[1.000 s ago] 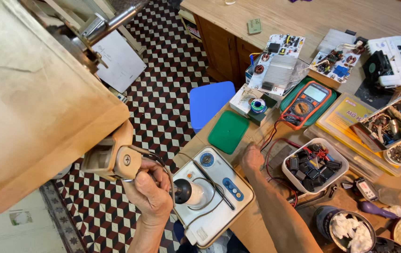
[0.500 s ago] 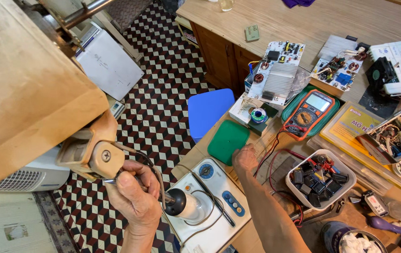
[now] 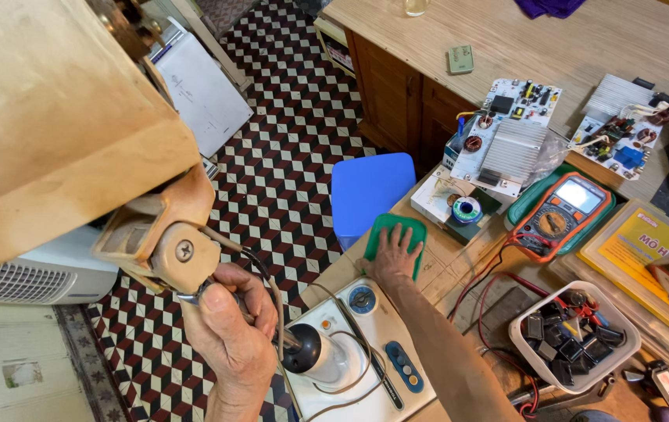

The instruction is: The person assembles a disassembled standing fan by attaching the motor housing to the neck and base, then repeatedly removes and reattaches the housing to test the fit. The person uses a cordless drill to tighten screws on the motor housing.

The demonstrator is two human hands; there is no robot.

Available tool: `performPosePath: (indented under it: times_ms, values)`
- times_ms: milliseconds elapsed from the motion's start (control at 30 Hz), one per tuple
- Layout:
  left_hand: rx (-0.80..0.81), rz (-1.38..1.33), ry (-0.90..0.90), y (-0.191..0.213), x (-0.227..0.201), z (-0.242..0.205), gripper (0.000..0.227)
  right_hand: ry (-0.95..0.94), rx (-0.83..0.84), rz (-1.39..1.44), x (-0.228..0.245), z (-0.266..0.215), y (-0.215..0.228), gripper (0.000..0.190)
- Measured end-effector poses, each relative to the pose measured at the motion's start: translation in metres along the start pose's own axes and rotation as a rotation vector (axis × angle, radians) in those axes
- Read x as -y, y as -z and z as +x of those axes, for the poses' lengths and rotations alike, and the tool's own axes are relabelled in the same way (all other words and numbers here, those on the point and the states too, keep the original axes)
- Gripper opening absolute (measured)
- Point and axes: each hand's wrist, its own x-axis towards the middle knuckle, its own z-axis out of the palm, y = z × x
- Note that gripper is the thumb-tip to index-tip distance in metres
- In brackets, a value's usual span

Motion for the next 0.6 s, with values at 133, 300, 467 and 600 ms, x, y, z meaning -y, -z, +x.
performPosePath:
  times_ms: [133, 300, 467, 600]
  values:
    - [0.022, 0.030, -0.014, 0.002, 0.001, 0.006, 0.056, -0.112, 0.010, 0.065, 0.002, 0.013, -0.022, 0.103]
    - [0.068, -0.019, -0.003, 0.004, 0.000, 0.011, 0.055, 0.099, -0.187, -0.293, -0.039, 0.015, -0.068, 0.099]
    - [0.101, 0.023, -0.025, -0.002, 0.000, 0.019, 0.055, 0.025, -0.206, -0.027, -0.093, -0.022, -0.046, 0.096]
    - [0.137, -0.003, -0.028, -0.006, 0.001, 0.021, 0.055, -0.247, -0.161, 0.088, -0.091, -0.048, -0.013, 0.118]
